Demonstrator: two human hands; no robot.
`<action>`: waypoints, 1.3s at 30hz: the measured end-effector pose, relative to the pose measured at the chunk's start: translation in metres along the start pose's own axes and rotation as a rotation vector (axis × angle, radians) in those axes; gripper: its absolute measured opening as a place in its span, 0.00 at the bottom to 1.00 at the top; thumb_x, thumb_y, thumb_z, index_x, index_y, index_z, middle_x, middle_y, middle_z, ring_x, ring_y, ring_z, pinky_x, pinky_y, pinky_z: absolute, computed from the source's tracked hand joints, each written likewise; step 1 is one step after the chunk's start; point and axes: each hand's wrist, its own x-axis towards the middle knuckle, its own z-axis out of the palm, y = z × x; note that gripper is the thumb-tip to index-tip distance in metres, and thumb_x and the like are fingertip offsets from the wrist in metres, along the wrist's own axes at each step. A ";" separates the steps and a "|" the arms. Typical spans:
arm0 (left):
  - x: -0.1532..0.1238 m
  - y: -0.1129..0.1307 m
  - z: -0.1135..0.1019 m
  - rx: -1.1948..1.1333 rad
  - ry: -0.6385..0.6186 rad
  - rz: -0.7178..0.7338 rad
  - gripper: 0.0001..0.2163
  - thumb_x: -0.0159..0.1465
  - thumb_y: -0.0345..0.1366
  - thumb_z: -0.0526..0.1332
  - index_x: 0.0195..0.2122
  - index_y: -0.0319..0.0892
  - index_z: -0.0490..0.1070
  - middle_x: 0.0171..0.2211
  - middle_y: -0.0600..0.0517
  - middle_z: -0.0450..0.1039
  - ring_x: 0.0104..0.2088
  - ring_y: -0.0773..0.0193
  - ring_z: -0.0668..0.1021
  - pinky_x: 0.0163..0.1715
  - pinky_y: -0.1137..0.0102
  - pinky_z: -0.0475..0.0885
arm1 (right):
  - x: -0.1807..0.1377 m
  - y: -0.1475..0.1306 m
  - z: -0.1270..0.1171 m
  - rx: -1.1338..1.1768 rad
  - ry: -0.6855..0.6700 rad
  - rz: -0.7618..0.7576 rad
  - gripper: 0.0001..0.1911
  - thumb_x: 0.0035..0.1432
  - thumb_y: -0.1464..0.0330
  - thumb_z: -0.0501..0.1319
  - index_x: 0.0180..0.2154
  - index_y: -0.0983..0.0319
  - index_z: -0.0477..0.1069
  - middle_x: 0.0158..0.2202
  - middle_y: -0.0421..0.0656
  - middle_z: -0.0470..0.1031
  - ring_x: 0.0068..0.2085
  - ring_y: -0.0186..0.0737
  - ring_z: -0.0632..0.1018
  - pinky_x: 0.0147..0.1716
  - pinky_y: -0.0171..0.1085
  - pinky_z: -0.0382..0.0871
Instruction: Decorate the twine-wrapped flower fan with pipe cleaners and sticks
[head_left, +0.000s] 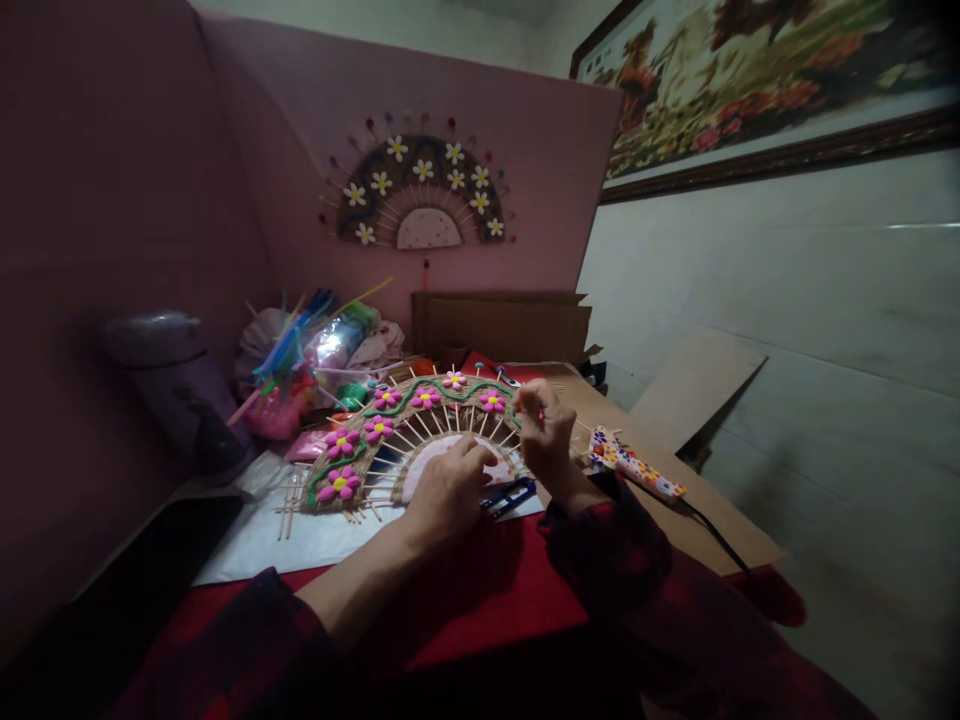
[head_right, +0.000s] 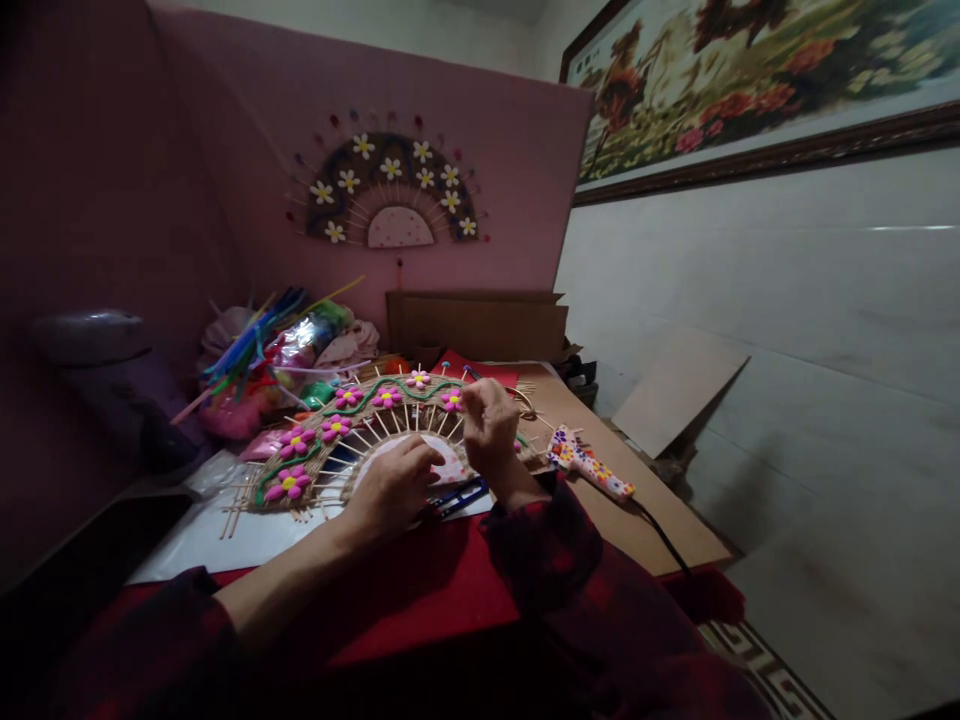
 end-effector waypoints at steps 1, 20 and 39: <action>0.000 -0.001 0.001 -0.024 0.019 -0.008 0.08 0.54 0.23 0.59 0.31 0.41 0.69 0.30 0.51 0.70 0.29 0.66 0.73 0.30 0.72 0.66 | -0.002 -0.003 0.001 -0.004 -0.039 -0.040 0.12 0.61 0.63 0.53 0.26 0.61 0.62 0.24 0.39 0.66 0.26 0.35 0.67 0.28 0.35 0.60; 0.006 0.001 -0.012 -0.223 0.236 -0.190 0.14 0.52 0.21 0.53 0.37 0.41 0.71 0.28 0.52 0.67 0.29 0.65 0.71 0.32 0.69 0.67 | -0.014 -0.022 0.010 0.145 -0.193 -0.269 0.04 0.58 0.72 0.54 0.30 0.60 0.65 0.28 0.42 0.68 0.33 0.39 0.69 0.32 0.39 0.63; 0.020 0.009 -0.031 -1.492 0.344 -0.810 0.16 0.43 0.27 0.69 0.34 0.32 0.72 0.22 0.51 0.74 0.24 0.65 0.77 0.30 0.69 0.74 | -0.016 -0.027 0.011 0.158 -0.220 -0.102 0.05 0.58 0.71 0.55 0.30 0.61 0.66 0.27 0.42 0.67 0.31 0.38 0.67 0.32 0.38 0.61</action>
